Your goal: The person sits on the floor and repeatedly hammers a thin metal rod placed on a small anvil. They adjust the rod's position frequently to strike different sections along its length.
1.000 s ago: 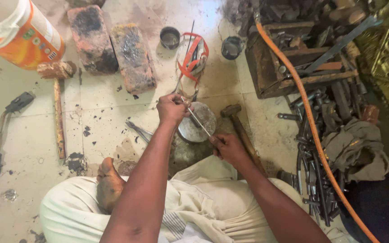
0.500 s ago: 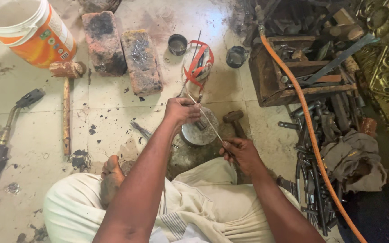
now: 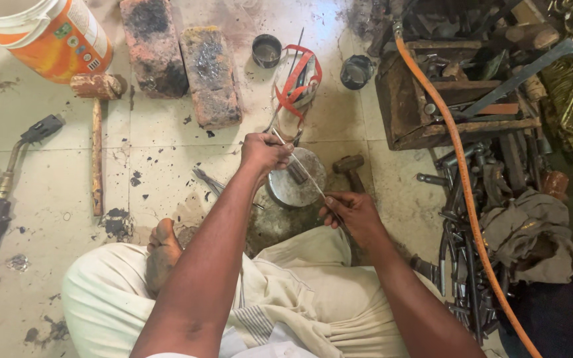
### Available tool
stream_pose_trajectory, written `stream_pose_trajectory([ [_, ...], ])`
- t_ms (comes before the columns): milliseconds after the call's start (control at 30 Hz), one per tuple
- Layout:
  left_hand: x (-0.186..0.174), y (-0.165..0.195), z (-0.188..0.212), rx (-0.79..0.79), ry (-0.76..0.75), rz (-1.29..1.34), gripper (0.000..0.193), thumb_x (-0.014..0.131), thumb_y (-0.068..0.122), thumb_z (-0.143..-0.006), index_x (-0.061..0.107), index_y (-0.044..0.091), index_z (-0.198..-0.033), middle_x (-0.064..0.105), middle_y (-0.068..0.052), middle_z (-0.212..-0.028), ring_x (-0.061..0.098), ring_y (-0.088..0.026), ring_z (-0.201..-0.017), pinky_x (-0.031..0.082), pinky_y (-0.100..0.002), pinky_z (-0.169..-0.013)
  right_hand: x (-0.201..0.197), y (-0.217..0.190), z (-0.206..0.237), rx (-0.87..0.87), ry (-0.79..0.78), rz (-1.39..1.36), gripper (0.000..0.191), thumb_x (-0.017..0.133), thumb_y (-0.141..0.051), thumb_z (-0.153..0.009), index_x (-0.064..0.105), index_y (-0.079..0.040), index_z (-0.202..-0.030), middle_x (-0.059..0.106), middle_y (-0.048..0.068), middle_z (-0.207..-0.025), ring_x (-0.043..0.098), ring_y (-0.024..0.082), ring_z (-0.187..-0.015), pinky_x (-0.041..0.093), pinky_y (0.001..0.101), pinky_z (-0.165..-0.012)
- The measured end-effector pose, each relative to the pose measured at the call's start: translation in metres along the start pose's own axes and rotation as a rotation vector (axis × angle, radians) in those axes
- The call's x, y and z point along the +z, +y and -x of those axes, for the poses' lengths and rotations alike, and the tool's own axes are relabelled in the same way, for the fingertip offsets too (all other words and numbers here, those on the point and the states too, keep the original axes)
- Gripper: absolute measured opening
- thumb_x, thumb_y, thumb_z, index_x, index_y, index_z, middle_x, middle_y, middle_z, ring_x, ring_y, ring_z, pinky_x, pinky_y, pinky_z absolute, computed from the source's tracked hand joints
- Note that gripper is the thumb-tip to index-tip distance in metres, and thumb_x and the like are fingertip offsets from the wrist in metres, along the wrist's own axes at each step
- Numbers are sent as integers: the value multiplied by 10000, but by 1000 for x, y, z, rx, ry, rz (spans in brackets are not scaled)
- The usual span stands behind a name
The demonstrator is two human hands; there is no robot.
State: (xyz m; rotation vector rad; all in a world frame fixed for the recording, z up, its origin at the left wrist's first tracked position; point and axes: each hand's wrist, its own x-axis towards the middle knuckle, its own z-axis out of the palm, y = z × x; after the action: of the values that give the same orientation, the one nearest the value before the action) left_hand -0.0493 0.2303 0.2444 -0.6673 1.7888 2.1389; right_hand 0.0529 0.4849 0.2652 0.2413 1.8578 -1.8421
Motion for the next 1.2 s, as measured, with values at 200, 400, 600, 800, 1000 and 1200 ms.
stream_pose_trajectory([
  [200, 2, 1, -3, -19, -11, 50, 150, 833, -18, -788, 696, -64, -828, 748, -149, -769, 758, -223, -625, 672, -318, -560, 5, -1, -7, 2, 71, 9, 253, 695, -76, -954, 729, 65, -1161, 750, 133, -827, 688, 160, -621, 540, 276, -537],
  [400, 1, -3, -7, -12, 13, -2, 134, 797, -65, -799, 672, -57, -845, 749, -167, -780, 770, -235, -652, 668, -332, -554, 14, -7, -6, -4, 108, 73, 283, 693, -70, -942, 724, 53, -1196, 755, 127, -822, 686, 149, -617, 543, 278, -519],
  [600, 1, -14, -16, -1, 30, 29, 168, 777, -118, -785, 638, -44, -843, 729, -160, -781, 762, -242, -648, 672, -347, -535, 18, -9, -2, -82, 107, 164, 269, 699, -80, -953, 735, 58, -1181, 759, 108, -847, 692, 128, -637, 552, 255, -542],
  [800, 1, -17, -13, 0, 30, 25, 178, 770, -111, -797, 620, -33, -852, 725, -140, -770, 759, -230, -652, 668, -346, -533, 16, 1, -5, -100, 125, 204, 257, 705, -90, -955, 742, 43, -1171, 764, 88, -840, 698, 117, -633, 556, 250, -536],
  [1000, 2, -11, -1, -17, 72, -1, 193, 748, -105, -797, 625, 2, -900, 709, -106, -808, 772, -231, -669, 679, -342, -539, 16, 6, -5, -102, 135, 237, 254, 722, -103, -947, 756, 18, -1167, 763, 73, -834, 696, 107, -632, 567, 245, -547],
  [1200, 3, -8, 5, -39, 75, -26, 215, 758, -101, -806, 600, -13, -922, 703, -115, -817, 769, -240, -682, 673, -350, -540, 17, 6, -2, -132, 134, 301, 237, 722, -97, -947, 766, 2, -1158, 763, 65, -830, 703, 102, -647, 584, 246, -564],
])
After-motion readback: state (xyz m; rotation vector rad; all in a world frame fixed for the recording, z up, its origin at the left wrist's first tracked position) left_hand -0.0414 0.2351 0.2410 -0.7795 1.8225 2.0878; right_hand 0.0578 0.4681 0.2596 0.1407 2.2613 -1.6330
